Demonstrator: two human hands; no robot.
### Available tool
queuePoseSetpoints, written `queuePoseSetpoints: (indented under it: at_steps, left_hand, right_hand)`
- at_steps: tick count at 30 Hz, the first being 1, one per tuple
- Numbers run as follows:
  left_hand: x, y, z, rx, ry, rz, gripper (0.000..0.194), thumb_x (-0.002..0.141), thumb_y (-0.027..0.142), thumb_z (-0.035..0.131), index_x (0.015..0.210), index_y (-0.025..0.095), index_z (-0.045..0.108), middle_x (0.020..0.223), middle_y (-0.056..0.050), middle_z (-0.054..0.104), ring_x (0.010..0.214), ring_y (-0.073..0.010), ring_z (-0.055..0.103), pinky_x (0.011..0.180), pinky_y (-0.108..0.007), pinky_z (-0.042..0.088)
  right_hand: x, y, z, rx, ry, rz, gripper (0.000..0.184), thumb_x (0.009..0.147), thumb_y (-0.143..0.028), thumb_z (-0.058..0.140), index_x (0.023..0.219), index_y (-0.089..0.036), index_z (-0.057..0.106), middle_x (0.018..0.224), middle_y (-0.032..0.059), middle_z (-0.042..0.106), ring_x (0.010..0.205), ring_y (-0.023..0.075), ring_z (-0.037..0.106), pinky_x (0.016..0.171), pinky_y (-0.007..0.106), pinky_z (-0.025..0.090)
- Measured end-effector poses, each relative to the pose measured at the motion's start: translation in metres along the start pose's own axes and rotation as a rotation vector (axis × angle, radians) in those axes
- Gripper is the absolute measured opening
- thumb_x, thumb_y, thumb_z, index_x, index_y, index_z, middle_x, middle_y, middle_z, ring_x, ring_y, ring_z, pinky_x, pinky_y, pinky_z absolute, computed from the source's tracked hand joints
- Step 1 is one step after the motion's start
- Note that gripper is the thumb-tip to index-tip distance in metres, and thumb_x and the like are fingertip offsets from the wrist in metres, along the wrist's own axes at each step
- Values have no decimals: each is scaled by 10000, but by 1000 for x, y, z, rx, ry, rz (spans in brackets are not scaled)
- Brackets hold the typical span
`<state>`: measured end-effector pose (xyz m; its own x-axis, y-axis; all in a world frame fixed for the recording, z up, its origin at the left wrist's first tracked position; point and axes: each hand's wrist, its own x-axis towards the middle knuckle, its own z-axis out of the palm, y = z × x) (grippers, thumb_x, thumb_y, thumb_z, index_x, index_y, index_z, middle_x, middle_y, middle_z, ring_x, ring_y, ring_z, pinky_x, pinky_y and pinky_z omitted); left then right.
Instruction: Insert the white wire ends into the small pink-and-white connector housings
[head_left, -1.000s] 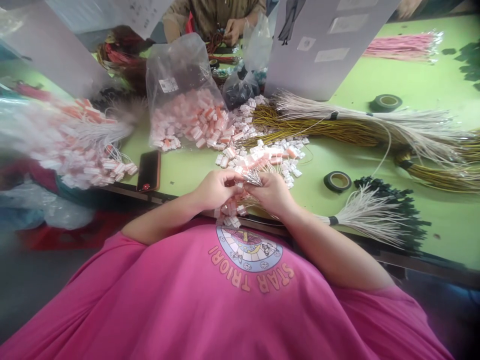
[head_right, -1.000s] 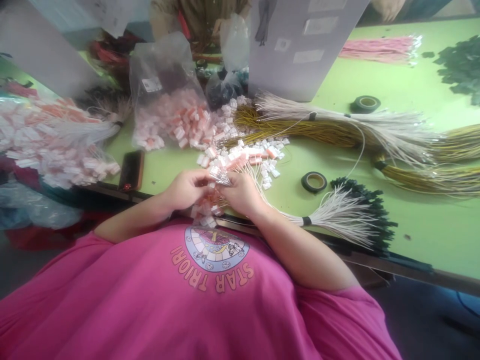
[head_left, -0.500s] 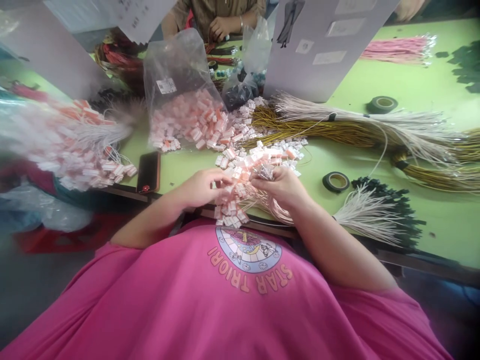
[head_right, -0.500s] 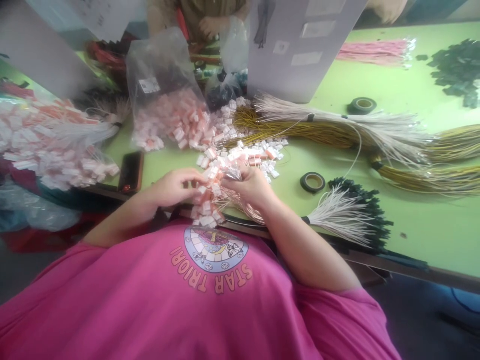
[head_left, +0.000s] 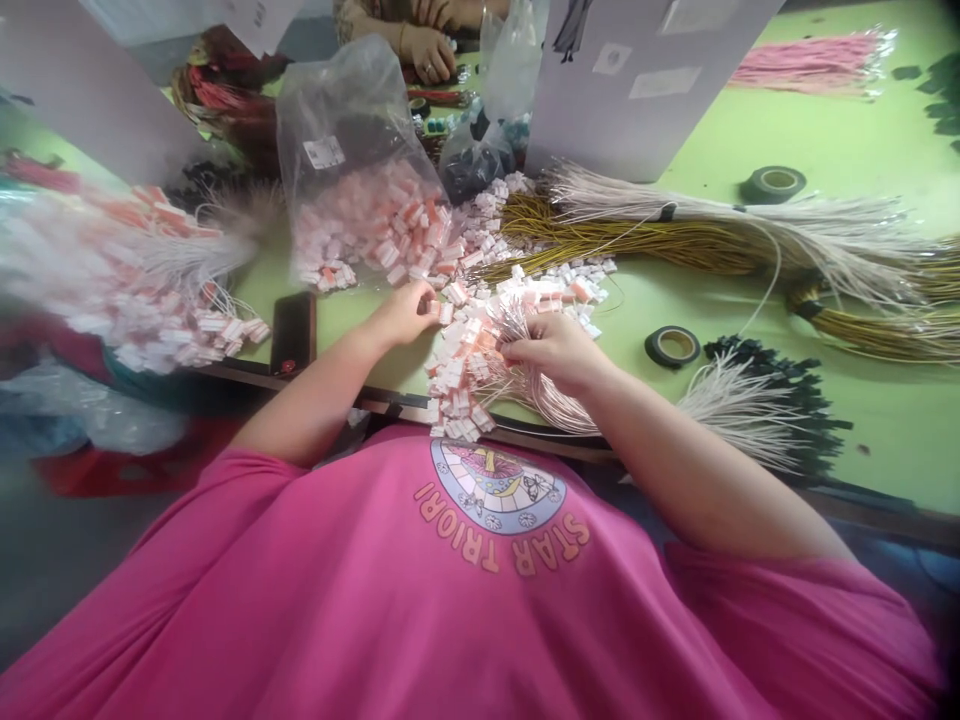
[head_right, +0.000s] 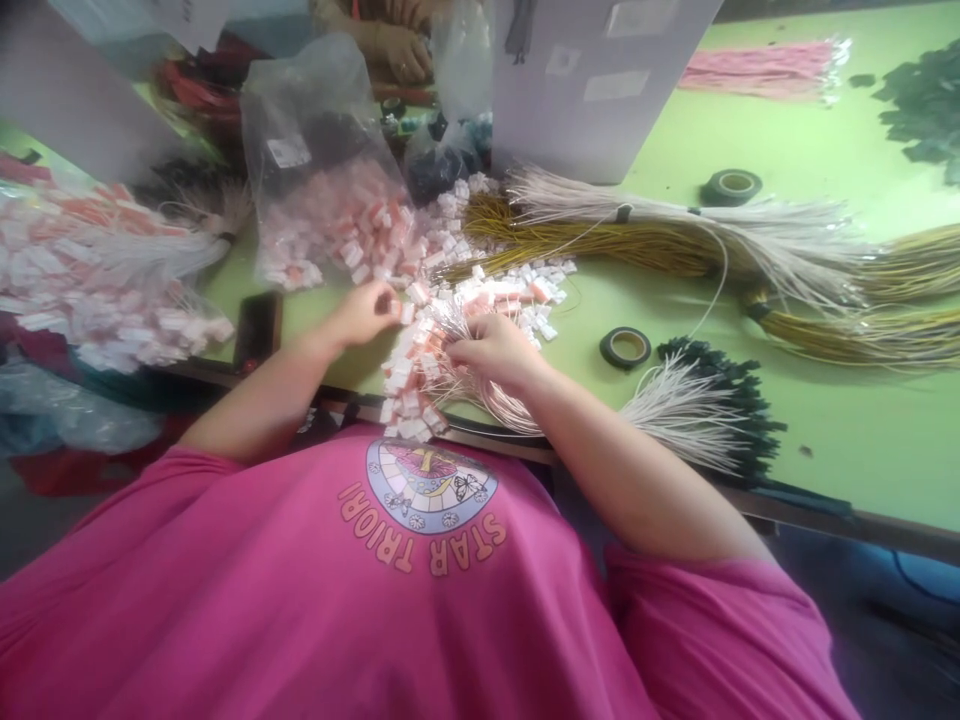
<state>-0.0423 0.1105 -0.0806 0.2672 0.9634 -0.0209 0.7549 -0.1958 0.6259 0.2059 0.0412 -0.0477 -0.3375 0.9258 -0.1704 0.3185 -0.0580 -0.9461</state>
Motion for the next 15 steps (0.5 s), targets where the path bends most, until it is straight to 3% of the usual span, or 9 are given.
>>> queuePoseSetpoints:
  at_steps: [5,9,12,15]
  left_hand:
    - [-25,31,-9,-199,130,-12,244,724,168,632,958,170,564,774,0,555,704,-123,500,719,-272,409]
    - [-45,63,-8,-526,-93,50,279,709,184,673,974,143,595,842,-22,608,725,-117,559,695,-256,455]
    - [-52,79,-2,-650,-263,-1,270,710,188,688,965,123,626,896,-48,640,732,-112,584,696,-254,472]
    - [-53,85,4,-726,-335,-62,279,709,166,692,978,117,636,961,-64,655,795,-122,610,757,-267,483]
  right_hand:
    - [-3,1,8,25,72,3,121,633,-168,553,511,-168,550,487,-22,493,496,97,441,490,264,314]
    - [-8,0,10,56,78,-39,187,665,-222,570,504,-176,487,485,-37,416,486,82,375,481,262,283]
    - [-10,1,11,145,85,-47,143,672,-238,574,563,-173,508,531,-34,432,502,83,379,493,265,292]
    - [-11,3,13,206,95,-28,86,643,-194,572,578,-166,524,521,-30,437,487,82,381,486,267,287]
